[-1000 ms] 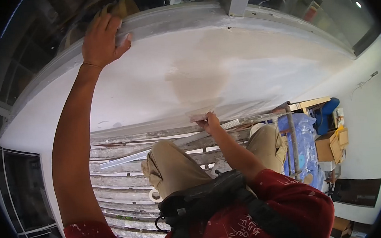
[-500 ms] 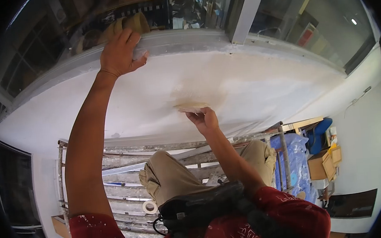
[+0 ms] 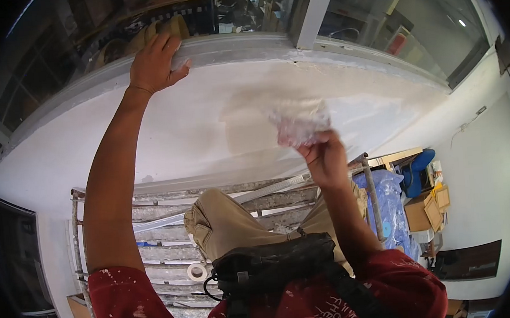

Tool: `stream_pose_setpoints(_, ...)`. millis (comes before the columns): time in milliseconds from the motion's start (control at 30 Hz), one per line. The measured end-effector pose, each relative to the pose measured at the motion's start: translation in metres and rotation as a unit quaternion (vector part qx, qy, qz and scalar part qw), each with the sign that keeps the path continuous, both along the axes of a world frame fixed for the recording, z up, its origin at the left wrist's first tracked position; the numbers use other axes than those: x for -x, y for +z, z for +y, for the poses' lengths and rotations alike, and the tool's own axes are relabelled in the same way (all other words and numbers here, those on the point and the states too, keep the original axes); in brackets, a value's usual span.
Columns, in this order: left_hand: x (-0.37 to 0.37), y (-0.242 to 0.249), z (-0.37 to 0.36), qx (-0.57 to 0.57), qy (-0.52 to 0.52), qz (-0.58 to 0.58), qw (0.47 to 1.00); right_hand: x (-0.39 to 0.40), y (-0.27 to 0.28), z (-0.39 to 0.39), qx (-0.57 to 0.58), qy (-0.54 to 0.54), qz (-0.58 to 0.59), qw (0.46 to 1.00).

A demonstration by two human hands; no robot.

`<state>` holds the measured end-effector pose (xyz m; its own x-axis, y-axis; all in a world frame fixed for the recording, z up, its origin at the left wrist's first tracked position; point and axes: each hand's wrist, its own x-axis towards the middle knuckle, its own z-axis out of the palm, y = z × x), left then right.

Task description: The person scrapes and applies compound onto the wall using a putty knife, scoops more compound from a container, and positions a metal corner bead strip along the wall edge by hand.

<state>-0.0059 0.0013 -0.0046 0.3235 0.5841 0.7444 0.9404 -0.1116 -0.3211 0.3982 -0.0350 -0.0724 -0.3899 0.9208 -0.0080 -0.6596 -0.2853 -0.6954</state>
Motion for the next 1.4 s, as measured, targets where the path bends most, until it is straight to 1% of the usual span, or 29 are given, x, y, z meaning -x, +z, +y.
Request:
stream_pose_setpoints(33, -0.001, 0.001, -0.001, 0.006, 0.016, 0.0, 1.0, -0.005, -0.048, 0.011, 0.038, -0.013, -0.04, 0.998)
stream_pose_setpoints(67, -0.004, 0.0, -0.001, 0.014, 0.029, 0.002, 0.999, -0.006, -0.094, 0.017, 0.077, -0.007, -0.021, 0.997)
stream_pose_setpoints(100, -0.004, 0.0, 0.0, 0.021, 0.015, -0.005, 1.0, -0.001, -0.141, 0.029, 0.119, -0.016, -0.072, 0.99)
stream_pose_setpoints(133, -0.002, -0.001, -0.001, 0.026, 0.002, -0.013, 1.0, 0.002, -0.199, 0.042, 0.15, 0.003, -0.077, 0.986)
stream_pose_setpoints(167, -0.001, 0.0, 0.0, 0.031, -0.01, -0.02, 0.999, 0.009, -0.246, 0.047, 0.168, 0.039, -0.056, 0.983)
stream_pose_setpoints(200, -0.001, 0.0, 0.001, 0.024, -0.014, -0.018, 0.999, 0.02, -0.267, 0.044, 0.231, 0.039, -0.054, 0.971)
stream_pose_setpoints(267, -0.002, -0.001, 0.002, 0.011, -0.02, -0.017, 1.0, 0.038, -0.294, 0.04, 0.266, 0.069, -0.045, 0.96)
stream_pose_setpoints(367, 0.0, 0.002, 0.004, -0.01, -0.045, 0.021, 0.999, 0.062, -0.347, 0.044, 0.336, 0.023, -0.052, 0.94)
stream_pose_setpoints(467, -0.005, 0.004, 0.003, 0.009, -0.037, 0.006, 0.999, 0.08, -0.378, 0.053, 0.405, -0.001, -0.028, 0.914)
stream_pose_setpoints(533, -0.006, 0.005, 0.003, 0.01, -0.028, 0.018, 0.999, 0.084, -0.386, 0.061, 0.4, 0.004, -0.001, 0.916)
stream_pose_setpoints(567, -0.007, 0.007, 0.002, 0.007, -0.024, 0.024, 0.999, 0.085, -0.387, 0.065, 0.395, 0.005, 0.011, 0.918)
stream_pose_setpoints(600, -0.007, 0.009, 0.003, 0.003, -0.027, 0.028, 0.999, 0.087, -0.381, 0.067, 0.383, 0.006, -0.003, 0.924)
stream_pose_setpoints(667, -0.005, 0.007, 0.003, -0.007, -0.035, 0.035, 0.999, 0.087, -0.356, 0.067, 0.355, 0.006, -0.034, 0.934)
stream_pose_setpoints(767, -0.004, 0.008, 0.002, -0.004, -0.032, 0.041, 0.999, 0.084, -0.311, 0.069, 0.312, 0.011, -0.019, 0.95)
stream_pose_setpoints(800, -0.004, 0.007, 0.001, 0.0, -0.027, 0.031, 0.999, 0.082, -0.282, 0.068, 0.273, 0.018, 0.003, 0.962)
stream_pose_setpoints(867, -0.004, 0.004, -0.001, 0.01, -0.018, 0.008, 1.0, 0.075, -0.201, 0.058, 0.197, 0.033, 0.042, 0.979)
stream_pose_setpoints(967, -0.006, 0.004, -0.002, 0.013, -0.005, 0.005, 1.0, 0.07, -0.115, 0.063, 0.156, -0.03, 0.0, 0.987)
stream_pose_setpoints(1067, -0.002, 0.0, -0.001, 0.031, 0.006, -0.018, 0.999, 0.059, -0.049, 0.068, 0.066, 0.009, 0.014, 0.998)
stream_pose_setpoints(1167, -0.003, 0.002, -0.003, 0.015, -0.01, -0.002, 1.0, 0.036, -0.005, 0.049, -0.001, -0.013, 0.049, 0.999)
stream_pose_setpoints(1200, -0.002, 0.002, -0.003, 0.021, -0.01, -0.006, 1.0, 0.022, 0.019, 0.038, -0.054, 0.023, 0.082, 0.995)
stream_pose_setpoints(1267, -0.002, 0.001, -0.003, 0.032, -0.009, -0.014, 0.999, 0.002, 0.029, 0.016, -0.05, -0.041, 0.082, 0.995)
stream_pose_setpoints(1300, -0.003, 0.002, -0.003, 0.03, -0.01, -0.011, 0.999, -0.005, 0.02, 0.009, -0.035, -0.047, 0.05, 0.997)
stream_pose_setpoints(1367, -0.003, 0.003, -0.004, 0.024, -0.008, -0.005, 1.0, -0.019, -0.025, 0.003, -0.009, -0.057, -0.013, 0.998)
stream_pose_setpoints(1400, -0.004, 0.003, -0.004, 0.021, -0.004, -0.007, 1.0, -0.034, -0.073, 0.013, 0.0, 0.038, 0.042, 0.998)
